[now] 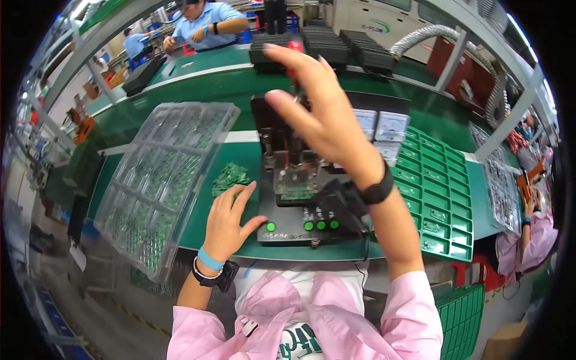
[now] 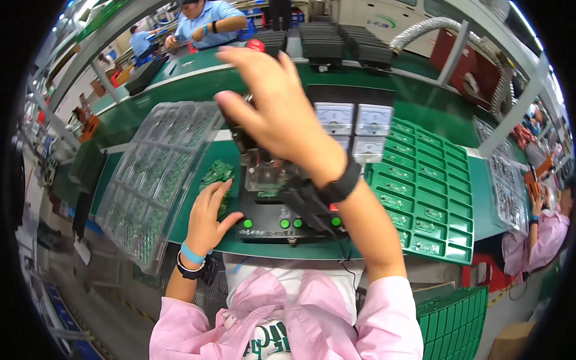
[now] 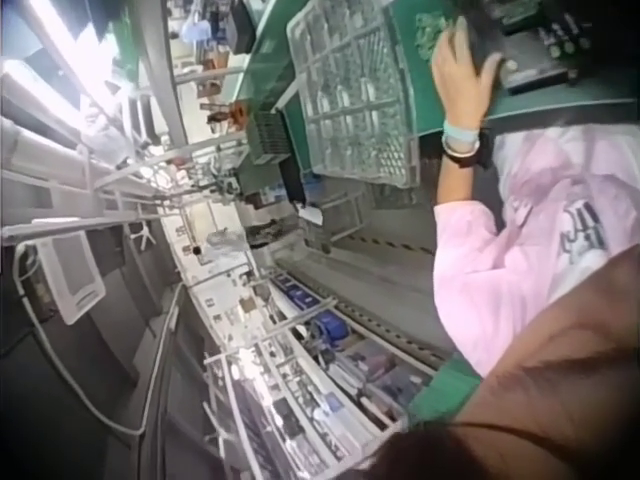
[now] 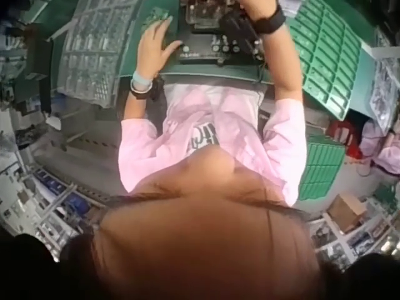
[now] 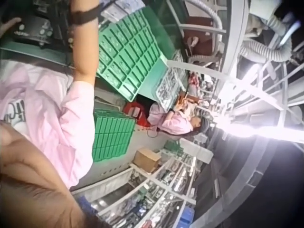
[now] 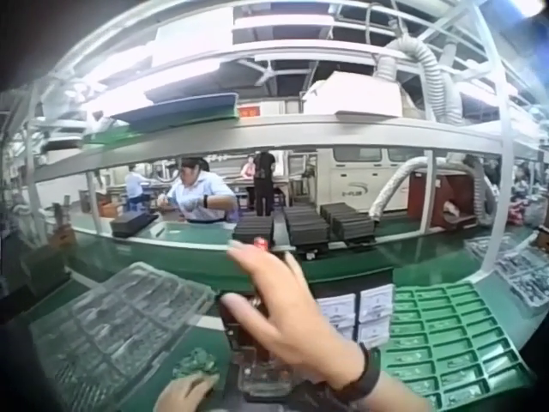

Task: The person tests circuit boards by placing them into a testing fixture, pulling a lever, and pressing buttons. After each test, the person removes the board and places it into a green tray, repeating the process with additional boards.

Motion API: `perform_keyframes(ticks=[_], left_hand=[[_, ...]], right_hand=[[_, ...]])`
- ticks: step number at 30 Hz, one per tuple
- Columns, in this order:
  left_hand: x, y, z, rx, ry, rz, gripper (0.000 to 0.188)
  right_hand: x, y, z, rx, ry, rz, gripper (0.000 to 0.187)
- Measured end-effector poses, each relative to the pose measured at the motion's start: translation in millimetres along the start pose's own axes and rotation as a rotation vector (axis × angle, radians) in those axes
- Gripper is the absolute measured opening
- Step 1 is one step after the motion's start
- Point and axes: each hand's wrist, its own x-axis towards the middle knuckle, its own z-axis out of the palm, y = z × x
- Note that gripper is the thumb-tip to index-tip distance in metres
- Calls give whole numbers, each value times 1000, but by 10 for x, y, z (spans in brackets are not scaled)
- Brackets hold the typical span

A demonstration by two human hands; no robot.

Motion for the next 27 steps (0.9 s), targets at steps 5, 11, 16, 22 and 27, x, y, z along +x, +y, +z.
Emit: perform_keyframes(ticks=[5,11,16,22,27], left_hand=[[-504,-506,-104,7,-3,-172,39],[-565,-431,-179,9,-83,-177,31],[-522,-348,-173,-45,-48,-279,27],[-64,-79,-102,-70,104,71,27],[331,335,199,-27,125,377,24]], right_hand=[[-823,-36,-207,-94,164,334,25],[-1443,-124,-121,279,-326,923,18],[-1326,-159,31,157,-509,888,20],[-1430,-17,88,199,-376,959,17],[-1308,-214,-259,120,-368,1047,18]])
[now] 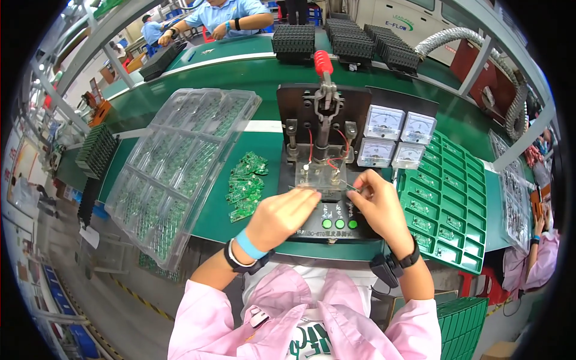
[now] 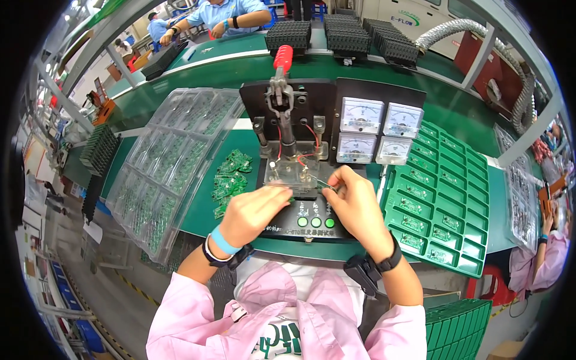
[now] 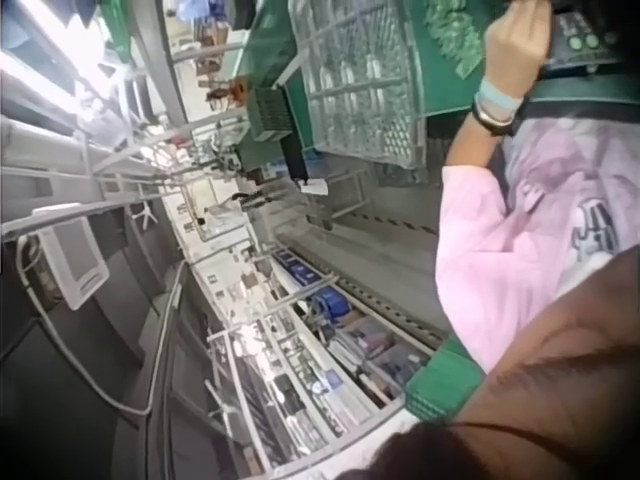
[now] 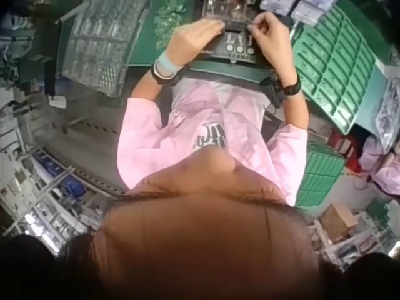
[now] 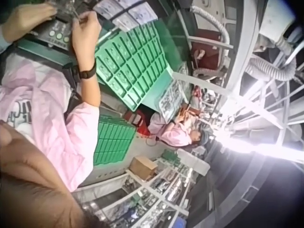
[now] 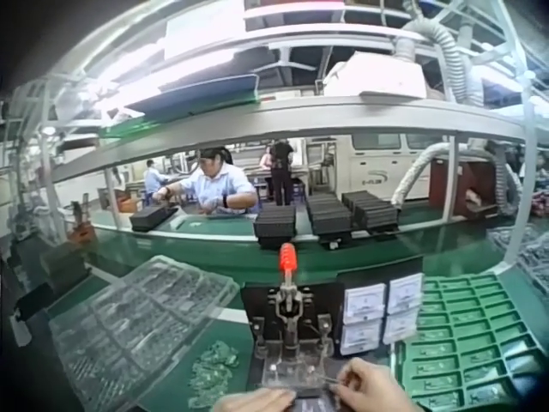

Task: The person tests circuit boards by placing them into a testing fixture, pulling a lever, and pressing buttons. After each test, the person removes the board and places it into a green tray, repeating the process with additional boards.

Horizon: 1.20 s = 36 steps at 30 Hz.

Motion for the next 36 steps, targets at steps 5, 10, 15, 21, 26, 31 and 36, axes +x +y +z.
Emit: perform_keyframes(ticks=[5,10,15,21,26,31,36], left_hand=[[110,135,133,85,-58,111,28],[140,106,135,96,11,215,31],[163,204,137,167,-87,174,30],[82,210,115,171,-48,218,29],[171,169,151,51,-182,62,31],[123,222,192,101,-219,52,30],[138,243,182,-11,-257,-69,32]], right_hand=[[-414,227,-553,-22,87,76,17],[-678,493,-891,-17,190,191,17],[-768,617,-1008,1,218,237,17],[-729,665,-1110,-19,249,188,17],[-701,683,-1136,-21,244,195,17],[-716,741,-1150,-25,234,206,16],[-661,912,-1422,-28,307,218,15]])
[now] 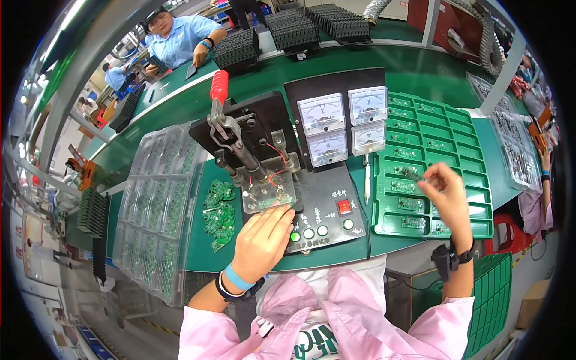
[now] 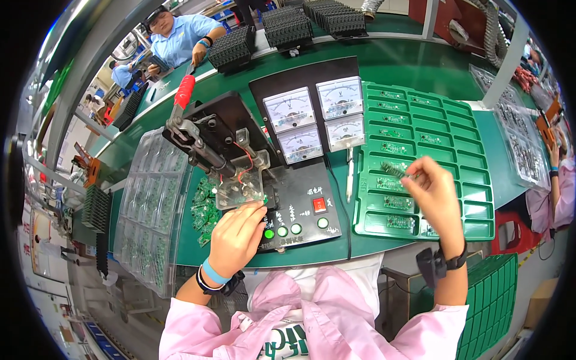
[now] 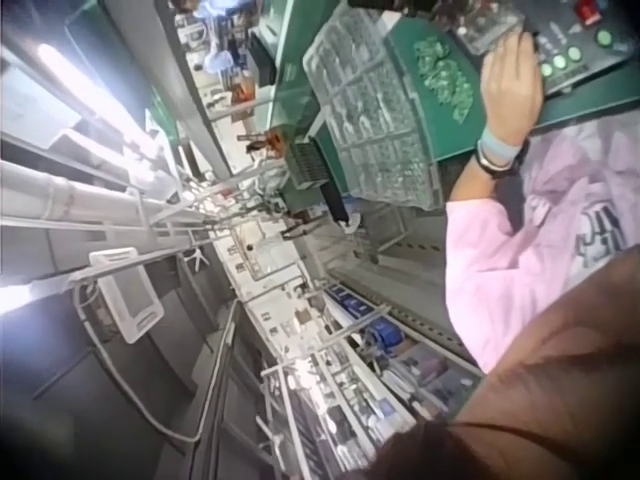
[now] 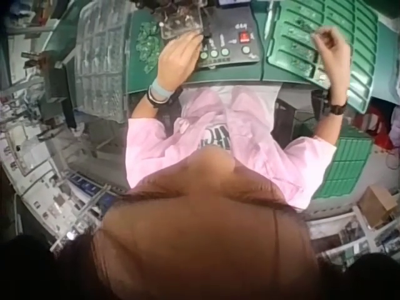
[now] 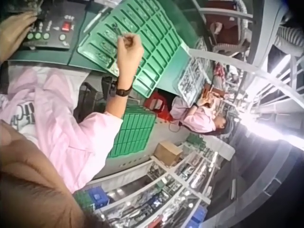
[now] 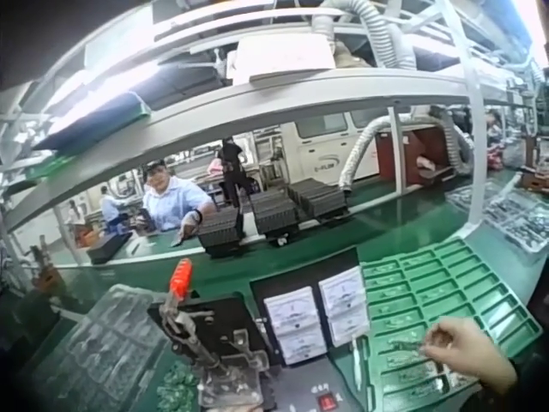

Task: The person tests circuit boards by placing them into a testing fixture, pulling a lever, and pressing buttons. After each test, the person removes the board and places it into a green tray, repeating the process with additional boards.

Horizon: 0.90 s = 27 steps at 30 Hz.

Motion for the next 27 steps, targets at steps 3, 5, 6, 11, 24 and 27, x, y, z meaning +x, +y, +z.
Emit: perform_keyframes(ticks=[3,5,6,11,24,27], left_hand=[[32,22,-24,-55,-65,-2,34],[-51,122,-108,-47,-102,-55,35],[-37,130,-137,-59,-118,-68,36],[252,221,-553,-90,152,81,47],[291,-148,-284,-225,513,304,54],[-162,-210,-217,-231,564,178,60]], right_hand=[[349,251,-255,157,87,-26,11],[731,496,-393,174,121,-30,14],[856,571,-476,198,144,15,15],[1291,1113,-741,166,124,197,19],[1271,1407,-470,-603,275,-540,28],[1325,1345,-468,-629,239,-406,25]])
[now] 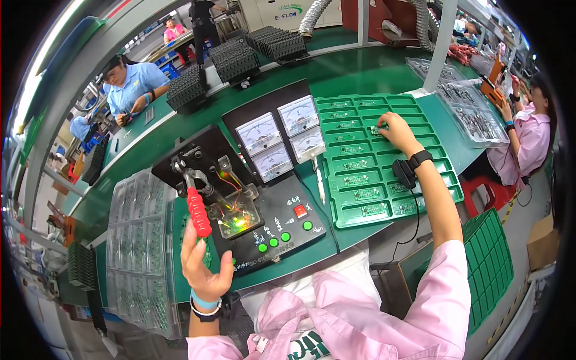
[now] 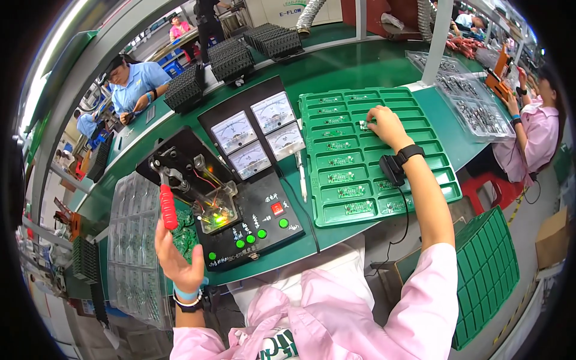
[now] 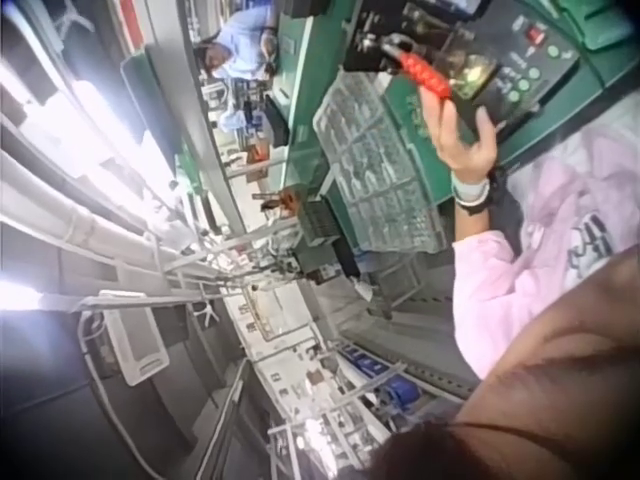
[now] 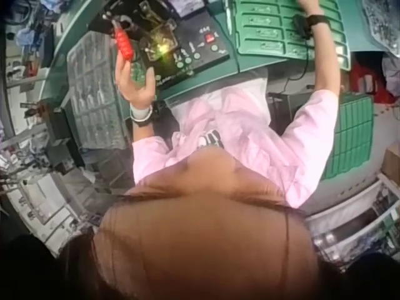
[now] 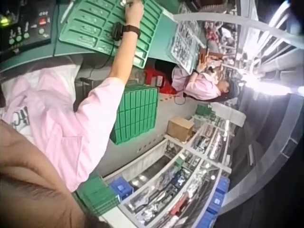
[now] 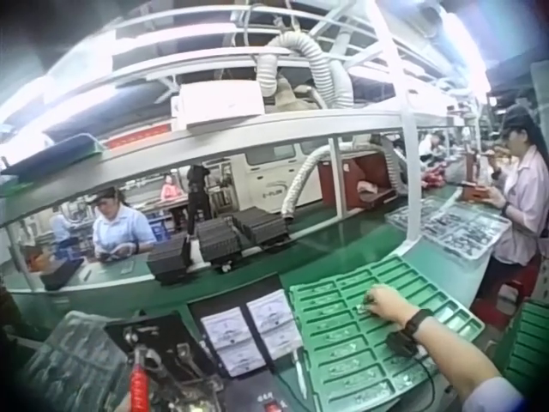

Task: The person tests circuit boards by placing them into a testing fixture, pulling a lever, and pressing buttons. After each test, the person removes the board and places it into a green tray, repeating the process with additional boards.

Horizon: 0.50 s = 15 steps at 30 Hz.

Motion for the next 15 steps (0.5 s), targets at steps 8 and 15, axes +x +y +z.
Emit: perform_keyframes(ticks=[8,15], left_hand=[[-831,144,71,-121,-129,-617,78],[-820,171,97,17,-253,-633,70]], right_hand=[[211,-148,-214,104,-189,137,23],[199,-70,-217,1,-286,-80,27]])
